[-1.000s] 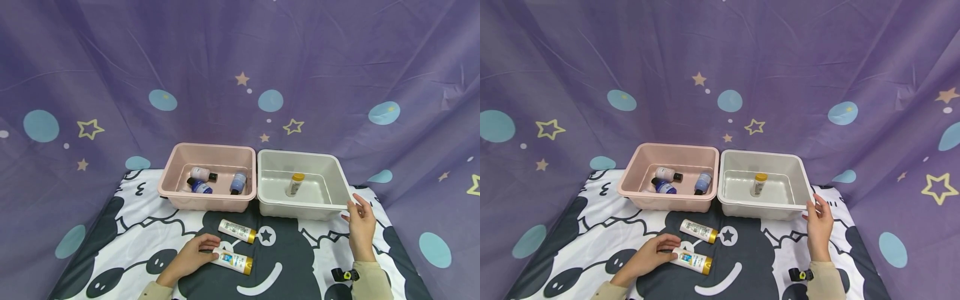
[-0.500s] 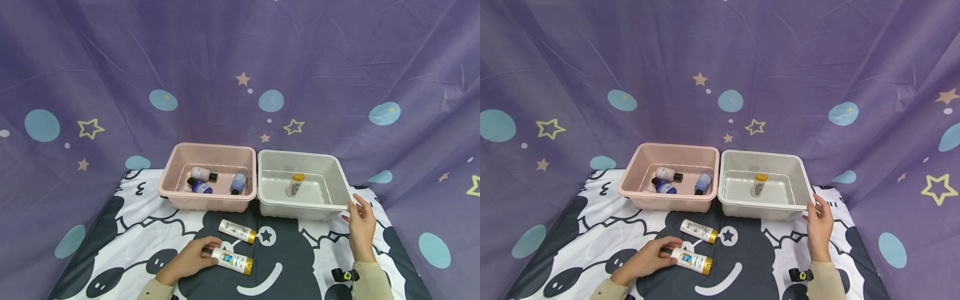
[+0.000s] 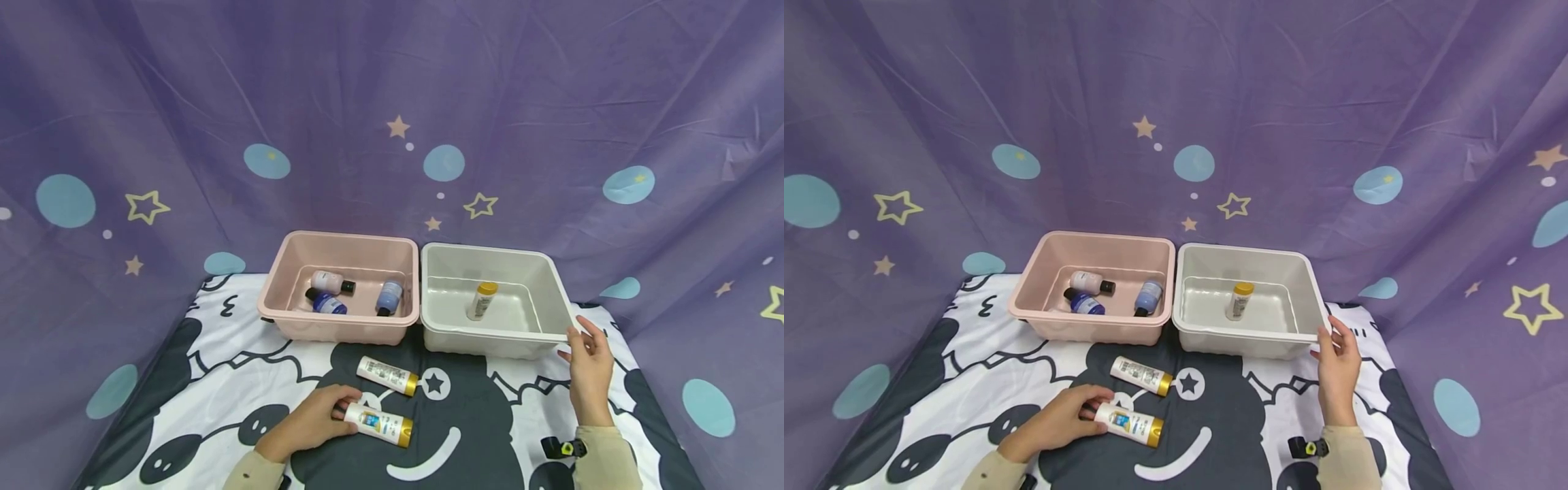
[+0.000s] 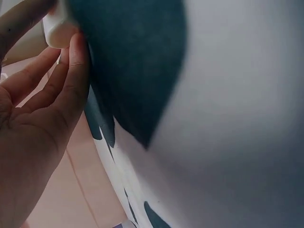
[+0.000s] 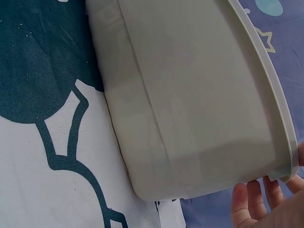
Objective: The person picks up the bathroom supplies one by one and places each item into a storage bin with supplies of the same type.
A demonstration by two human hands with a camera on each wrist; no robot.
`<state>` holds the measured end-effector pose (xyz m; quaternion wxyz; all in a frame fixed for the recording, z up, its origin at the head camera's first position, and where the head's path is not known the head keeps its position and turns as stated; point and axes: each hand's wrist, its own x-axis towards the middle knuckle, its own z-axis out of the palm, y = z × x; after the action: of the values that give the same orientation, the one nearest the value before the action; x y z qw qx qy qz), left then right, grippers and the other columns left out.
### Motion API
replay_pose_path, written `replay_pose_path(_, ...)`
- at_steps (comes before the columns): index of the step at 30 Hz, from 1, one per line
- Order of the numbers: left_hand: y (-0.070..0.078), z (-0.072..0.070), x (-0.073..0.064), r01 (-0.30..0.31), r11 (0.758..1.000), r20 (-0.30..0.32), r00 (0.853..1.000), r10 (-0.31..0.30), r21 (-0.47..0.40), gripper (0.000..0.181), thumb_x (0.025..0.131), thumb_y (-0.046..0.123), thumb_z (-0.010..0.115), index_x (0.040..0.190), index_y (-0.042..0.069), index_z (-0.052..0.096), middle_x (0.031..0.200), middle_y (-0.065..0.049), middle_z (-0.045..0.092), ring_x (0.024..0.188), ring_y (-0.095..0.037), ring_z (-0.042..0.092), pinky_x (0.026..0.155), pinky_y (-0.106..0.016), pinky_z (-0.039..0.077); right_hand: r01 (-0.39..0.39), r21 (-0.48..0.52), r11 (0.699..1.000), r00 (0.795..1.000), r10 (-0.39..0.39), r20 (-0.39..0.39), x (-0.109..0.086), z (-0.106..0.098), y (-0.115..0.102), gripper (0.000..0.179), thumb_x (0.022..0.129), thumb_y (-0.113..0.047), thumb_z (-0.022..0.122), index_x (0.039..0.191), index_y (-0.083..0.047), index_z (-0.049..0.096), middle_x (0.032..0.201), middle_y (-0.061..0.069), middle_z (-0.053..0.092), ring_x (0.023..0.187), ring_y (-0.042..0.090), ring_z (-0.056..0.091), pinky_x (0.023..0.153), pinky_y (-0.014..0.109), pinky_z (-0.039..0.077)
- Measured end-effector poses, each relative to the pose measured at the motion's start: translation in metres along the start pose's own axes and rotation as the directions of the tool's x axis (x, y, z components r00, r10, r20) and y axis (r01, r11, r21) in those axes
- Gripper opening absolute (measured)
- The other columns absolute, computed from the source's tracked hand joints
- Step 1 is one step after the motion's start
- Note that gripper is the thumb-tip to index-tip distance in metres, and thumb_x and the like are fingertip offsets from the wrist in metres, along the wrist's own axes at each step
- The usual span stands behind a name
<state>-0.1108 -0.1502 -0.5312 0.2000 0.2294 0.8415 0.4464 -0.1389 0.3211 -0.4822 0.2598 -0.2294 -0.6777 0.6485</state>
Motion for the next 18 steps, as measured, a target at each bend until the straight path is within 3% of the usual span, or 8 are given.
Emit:
replay_pose_path(5, 0.0052, -0.0012, 0.0001, -0.007, 1.0, 0.013, 1.0, 0.007, 0.03, 0.053, 0.082, 0.014, 0.085, 0.129, 0.003, 0.063, 0.11, 0.0, 0.062, 0.093, -0.01, 0.059, 0.078, -0.025, 0.054, 0.0, 0.004, 1.0, 1.0, 0.0, 0.006, 0.0005, -0.0003, 0.0001, 0.043, 0.101, -0.02, 0.062, 0.14, -0.004, 0.055, 0.101, 0.004, 0.057, 0.092, 0.009, 0.06, 0.065, 0.017, 0.054)
replay_pose_path(8, 0.007, -0.0019, 0.0004, -0.01, 1.0, 0.02, 1.0, 0.01, 0.004, 0.054, 0.082, 0.013, 0.084, 0.13, 0.003, 0.062, 0.108, -0.001, 0.06, 0.092, -0.011, 0.059, 0.078, -0.026, 0.054, 0.0, 0.009, 1.0, 1.0, 0.0, 0.005, 0.0011, -0.0005, 0.0003, 0.042, 0.101, -0.019, 0.062, 0.14, -0.005, 0.056, 0.101, 0.005, 0.056, 0.092, 0.009, 0.06, 0.065, 0.017, 0.054)
replay_pose_path(13, 0.0063, -0.0028, -0.0002, 0.019, 0.992, 0.029, 0.999, -0.016, -0.125, 0.055, 0.083, 0.012, 0.084, 0.131, 0.001, 0.061, 0.107, -0.003, 0.063, 0.09, -0.015, 0.063, 0.076, -0.027, 0.055, -0.011, 0.017, 1.0, 1.0, 0.012, 0.0, 0.001, -0.0006, 0.0009, 0.041, 0.1, -0.019, 0.062, 0.139, -0.006, 0.057, 0.1, 0.004, 0.056, 0.092, 0.009, 0.06, 0.065, 0.018, 0.054)
replay_pose_path(18, 0.0065, -0.0023, -0.0021, 0.076, 0.951, 0.014, 0.997, -0.076, -0.3, 0.057, 0.083, 0.016, 0.084, 0.132, 0.0, 0.06, 0.107, -0.006, 0.068, 0.091, -0.02, 0.068, 0.074, -0.029, 0.056, -0.015, 0.019, 1.0, 1.0, 0.015, 0.005, 0.0004, -0.0003, 0.0007, 0.042, 0.1, -0.02, 0.063, 0.14, -0.006, 0.056, 0.1, 0.005, 0.056, 0.093, 0.01, 0.06, 0.066, 0.018, 0.054)
